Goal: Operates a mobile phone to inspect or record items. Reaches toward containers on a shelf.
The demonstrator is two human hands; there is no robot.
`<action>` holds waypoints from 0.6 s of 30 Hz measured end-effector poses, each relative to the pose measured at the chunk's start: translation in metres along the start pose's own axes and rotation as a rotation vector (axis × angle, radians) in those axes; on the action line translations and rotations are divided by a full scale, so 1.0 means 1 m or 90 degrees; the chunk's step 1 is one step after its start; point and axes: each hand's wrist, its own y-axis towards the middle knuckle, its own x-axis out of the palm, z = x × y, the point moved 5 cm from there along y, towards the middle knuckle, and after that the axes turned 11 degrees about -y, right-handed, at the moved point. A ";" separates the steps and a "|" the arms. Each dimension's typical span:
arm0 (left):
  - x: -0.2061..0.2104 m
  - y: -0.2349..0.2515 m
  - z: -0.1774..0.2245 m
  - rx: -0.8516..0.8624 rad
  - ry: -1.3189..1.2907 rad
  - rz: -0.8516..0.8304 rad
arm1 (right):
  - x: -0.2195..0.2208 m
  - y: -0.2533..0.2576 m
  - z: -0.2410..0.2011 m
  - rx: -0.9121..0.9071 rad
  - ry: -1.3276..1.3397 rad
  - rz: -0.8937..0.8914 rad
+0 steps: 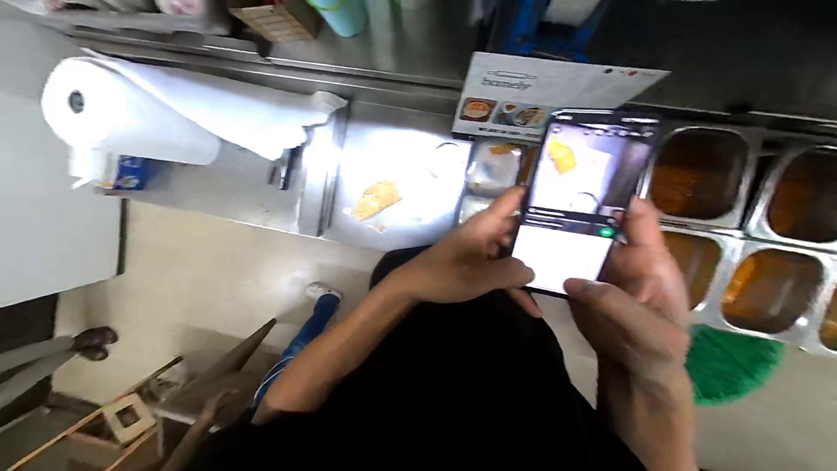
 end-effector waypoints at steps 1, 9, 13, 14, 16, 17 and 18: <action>0.000 0.000 0.001 0.001 0.006 -0.003 | 0.001 0.000 -0.001 0.000 0.011 -0.012; 0.003 -0.002 0.004 -0.012 0.013 -0.007 | 0.005 0.000 -0.003 -0.010 0.029 -0.022; 0.003 -0.004 0.004 -0.014 0.026 -0.002 | 0.008 0.000 -0.003 0.002 0.023 0.009; 0.003 -0.005 0.004 -0.014 0.033 -0.002 | 0.009 -0.001 -0.003 0.008 0.011 0.027; 0.003 -0.004 0.003 -0.002 0.041 -0.003 | 0.009 -0.001 -0.002 0.020 -0.020 0.047; 0.003 -0.004 0.003 0.007 0.041 -0.004 | 0.008 -0.001 -0.002 0.021 -0.032 0.041; 0.003 -0.003 0.003 0.018 0.038 -0.004 | 0.006 -0.001 -0.001 0.021 -0.040 0.035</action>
